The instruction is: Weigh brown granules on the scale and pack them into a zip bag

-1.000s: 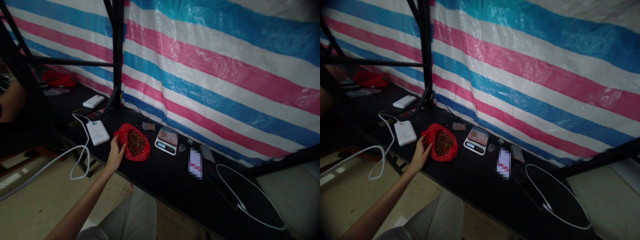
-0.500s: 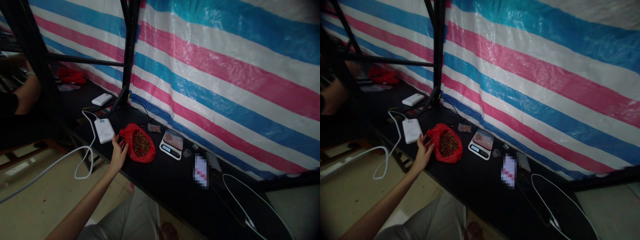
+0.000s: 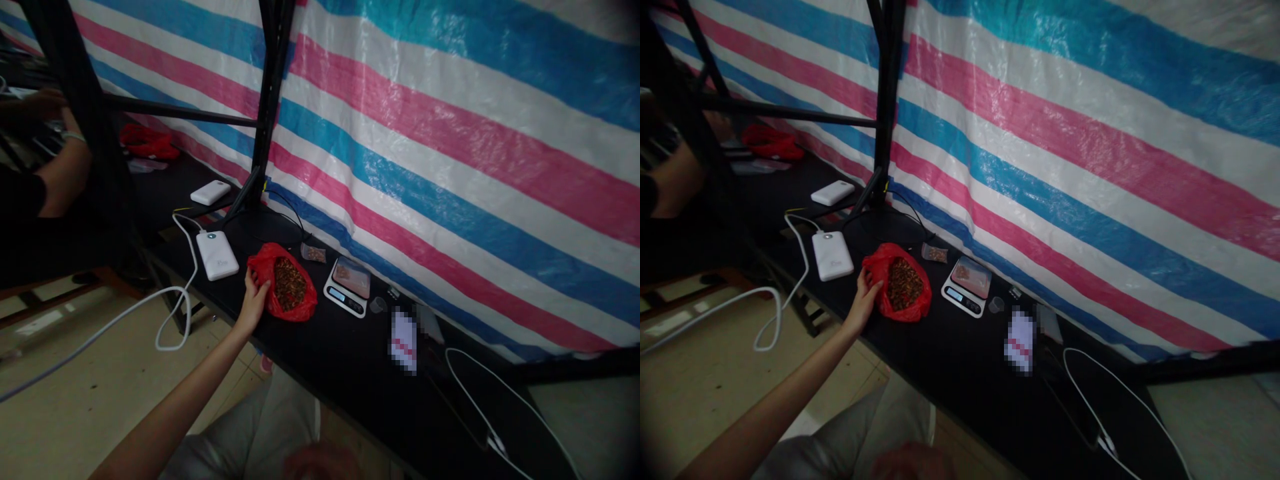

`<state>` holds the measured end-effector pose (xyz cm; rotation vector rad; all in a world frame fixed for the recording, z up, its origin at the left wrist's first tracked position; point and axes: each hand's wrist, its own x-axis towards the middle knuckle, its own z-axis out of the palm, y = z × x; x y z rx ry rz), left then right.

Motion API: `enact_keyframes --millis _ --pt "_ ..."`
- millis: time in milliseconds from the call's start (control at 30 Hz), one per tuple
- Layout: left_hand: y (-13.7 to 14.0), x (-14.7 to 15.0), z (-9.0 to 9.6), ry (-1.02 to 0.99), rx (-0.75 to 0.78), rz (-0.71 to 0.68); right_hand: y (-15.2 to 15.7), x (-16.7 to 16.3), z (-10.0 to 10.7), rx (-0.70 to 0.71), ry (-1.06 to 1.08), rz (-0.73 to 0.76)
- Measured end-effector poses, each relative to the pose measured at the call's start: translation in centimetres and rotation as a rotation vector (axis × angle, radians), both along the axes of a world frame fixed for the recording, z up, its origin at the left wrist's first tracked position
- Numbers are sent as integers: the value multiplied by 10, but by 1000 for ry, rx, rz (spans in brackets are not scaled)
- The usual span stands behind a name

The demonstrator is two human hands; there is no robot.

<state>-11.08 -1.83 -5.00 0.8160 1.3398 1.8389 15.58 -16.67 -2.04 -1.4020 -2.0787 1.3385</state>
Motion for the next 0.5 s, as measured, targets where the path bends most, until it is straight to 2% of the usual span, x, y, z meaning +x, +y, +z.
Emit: enact_keyframes --millis 33,100,167,200,267,333,400,500 --pt "0 -1 0 -11 4 -8 17 9 17 53 7 -46" --pt "0 -2 0 -39 9 -13 61 31 46 352 -62 -292" --pt "0 -2 1 -58 12 -16 111 52 59 640 -242 -514" --pt "0 -2 1 -62 11 -22 135 61 60 691 -394 -579" --pt "-1 -1 2 -66 14 -43 175 72 52 671 -679 -636" --pt "-1 -1 2 -61 28 -70 201 76 40 623 -842 -616" --pt "-1 0 2 -47 45 -83 215 76 30 570 -897 -593" --pt "-2 0 2 -41 64 -86 225 75 24 522 -861 -581"
